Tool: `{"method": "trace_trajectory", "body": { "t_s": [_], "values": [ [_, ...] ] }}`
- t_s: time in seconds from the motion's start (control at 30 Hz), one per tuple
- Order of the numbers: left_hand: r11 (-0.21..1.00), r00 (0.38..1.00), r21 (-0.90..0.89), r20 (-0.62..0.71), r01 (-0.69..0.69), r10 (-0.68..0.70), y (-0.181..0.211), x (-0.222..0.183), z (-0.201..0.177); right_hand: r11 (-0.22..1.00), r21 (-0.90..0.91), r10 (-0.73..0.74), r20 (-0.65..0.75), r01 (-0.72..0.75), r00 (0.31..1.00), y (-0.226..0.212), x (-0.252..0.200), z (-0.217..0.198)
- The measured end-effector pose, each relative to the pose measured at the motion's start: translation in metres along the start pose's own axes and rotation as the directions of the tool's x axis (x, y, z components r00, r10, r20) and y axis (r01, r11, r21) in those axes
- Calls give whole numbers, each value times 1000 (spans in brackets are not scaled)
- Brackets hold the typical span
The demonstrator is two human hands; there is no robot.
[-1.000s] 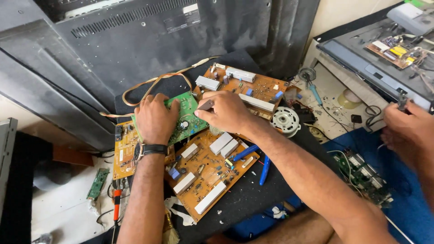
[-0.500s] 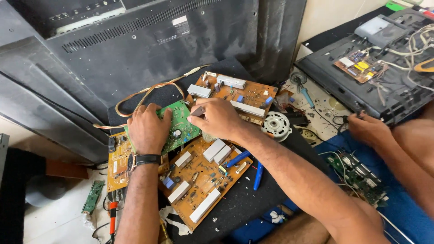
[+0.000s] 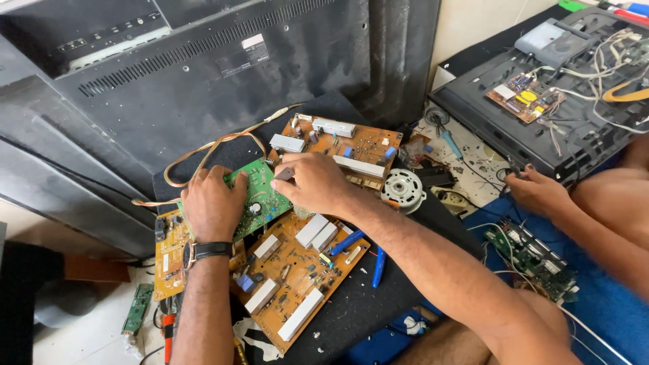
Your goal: The person is cleaning and inspecting various circuit boards from an electronic device using a scraper and pliers.
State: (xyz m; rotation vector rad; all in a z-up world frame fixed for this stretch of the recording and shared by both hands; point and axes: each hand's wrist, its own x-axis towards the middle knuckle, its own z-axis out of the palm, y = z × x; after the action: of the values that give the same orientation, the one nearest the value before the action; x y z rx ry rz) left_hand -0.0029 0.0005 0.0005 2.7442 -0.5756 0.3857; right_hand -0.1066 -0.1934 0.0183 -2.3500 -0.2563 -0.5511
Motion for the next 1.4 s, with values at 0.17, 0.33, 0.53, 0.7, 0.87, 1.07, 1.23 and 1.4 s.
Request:
{"method": "trace_trajectory", "body": {
  "t_s": [0.17, 0.33, 0.53, 0.7, 0.87, 1.07, 1.23, 1.4],
  "values": [
    [1000, 1000, 6, 2, 0, 0, -2, 1, 1, 999, 36, 22, 43, -23, 999, -6, -3, -3],
    [1000, 1000, 4, 17, 6, -6, 2, 0, -3, 1000, 20, 0, 12, 0, 1000, -2, -3, 1],
    [1000, 1000, -4, 23, 7, -6, 4, -2, -6, 999, 27, 36, 25, -37, 999, -4, -4, 0],
    [1000, 1000, 2, 11, -10, 10, 3, -2, -4, 998, 49, 39, 10, -40, 999, 0, -4, 3],
    [1000, 1000, -3, 16, -7, 7, -2, 0, 2, 1000, 12, -12, 49, 11, 999, -4, -4, 1],
    [1000, 1000, -15, 22, -5, 5, -2, 0, 2, 1000, 11, -2, 41, 1, 999, -9, -6, -2],
    [1000, 1000, -2, 25, -2, 2, -3, 1, 4, 1000, 17, 9, 35, -9, 999, -10, -8, -5],
    [1000, 1000, -10, 23, -15, 15, -5, 1, 6, 1000, 13, 2, 22, -2, 1000, -14, -10, -7]
  ]
}}
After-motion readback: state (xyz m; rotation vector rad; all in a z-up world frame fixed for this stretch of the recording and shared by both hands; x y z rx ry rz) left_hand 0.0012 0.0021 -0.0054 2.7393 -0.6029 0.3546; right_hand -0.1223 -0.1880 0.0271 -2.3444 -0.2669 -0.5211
